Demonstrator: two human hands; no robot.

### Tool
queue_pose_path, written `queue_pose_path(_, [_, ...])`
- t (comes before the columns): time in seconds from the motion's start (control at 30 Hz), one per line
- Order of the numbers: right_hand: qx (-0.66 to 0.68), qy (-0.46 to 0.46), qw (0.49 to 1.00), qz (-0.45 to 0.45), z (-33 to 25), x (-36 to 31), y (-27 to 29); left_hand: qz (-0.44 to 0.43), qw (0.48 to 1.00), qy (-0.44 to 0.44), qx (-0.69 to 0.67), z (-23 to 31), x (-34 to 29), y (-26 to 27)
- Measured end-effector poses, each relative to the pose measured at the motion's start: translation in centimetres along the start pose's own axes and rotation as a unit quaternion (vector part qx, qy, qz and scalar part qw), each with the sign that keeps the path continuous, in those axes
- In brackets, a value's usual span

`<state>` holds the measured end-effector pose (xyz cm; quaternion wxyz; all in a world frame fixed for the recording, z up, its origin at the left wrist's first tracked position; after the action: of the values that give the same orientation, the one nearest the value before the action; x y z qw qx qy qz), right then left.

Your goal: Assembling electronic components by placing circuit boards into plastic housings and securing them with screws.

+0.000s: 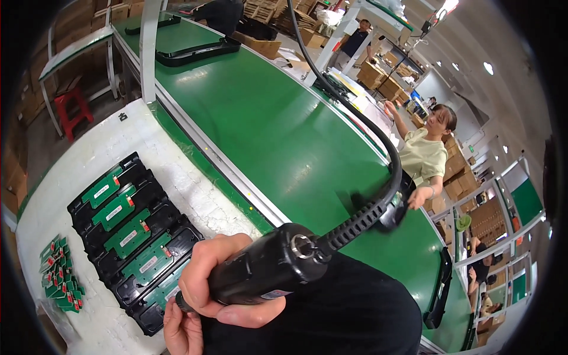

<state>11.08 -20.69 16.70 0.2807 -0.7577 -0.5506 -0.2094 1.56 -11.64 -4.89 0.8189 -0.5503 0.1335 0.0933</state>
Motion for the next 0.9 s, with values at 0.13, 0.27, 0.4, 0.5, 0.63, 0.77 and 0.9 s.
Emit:
queue_pose_path(0.13, [0.014, -0.021, 0.999, 0.02, 0.7, 0.7, 0.2, -0.243, 0.917, -0.314, -0.017, -0.5, 5.5, -9.6])
queue_pose_path(0.27, [0.005, -0.019, 1.0, 0.012, 0.7, 0.8, 0.3, -0.442, 0.737, -0.471, -0.198, 2.3, 2.6, -8.9])
queue_pose_path(0.4, [0.035, 0.008, 0.999, 0.01, 0.7, 0.4, 0.5, -0.197, 0.968, -0.119, -0.099, 1.5, 2.0, -2.2])
queue_pose_path(0.5, [0.031, 0.006, 1.0, -0.003, 1.1, 0.1, 0.6, -0.046, 0.995, 0.072, -0.049, -1.2, 0.7, 1.1])
queue_pose_path(0.63, [0.005, 0.061, 0.998, 0.021, 0.1, -0.1, 0.4, -0.06, 0.993, 0.017, -0.103, -0.6, 0.9, 0.2])
queue_pose_path(0.77, [-0.001, 0.08, 0.996, 0.027, -0.7, -0.3, -0.6, -0.022, 0.986, 0.034, -0.163, -1.2, 0.7, -0.4])
queue_pose_path(0.9, [-0.008, 0.069, 0.998, -0.007, -0.8, 0.1, -1.0, -0.059, 0.977, 0.058, -0.197, -1.6, 0.5, -1.6])
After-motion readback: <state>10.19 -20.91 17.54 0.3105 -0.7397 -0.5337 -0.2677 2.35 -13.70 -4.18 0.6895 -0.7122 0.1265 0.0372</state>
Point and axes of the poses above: each hand's wrist, its own x-axis towards the middle knuckle, its own y-axis out of the back of the hand, z = x × y, the point moved 9 cm from there along x, towards the middle knuckle, and after that the axes turned 9 degrees about -z, right-handed, at the moved point
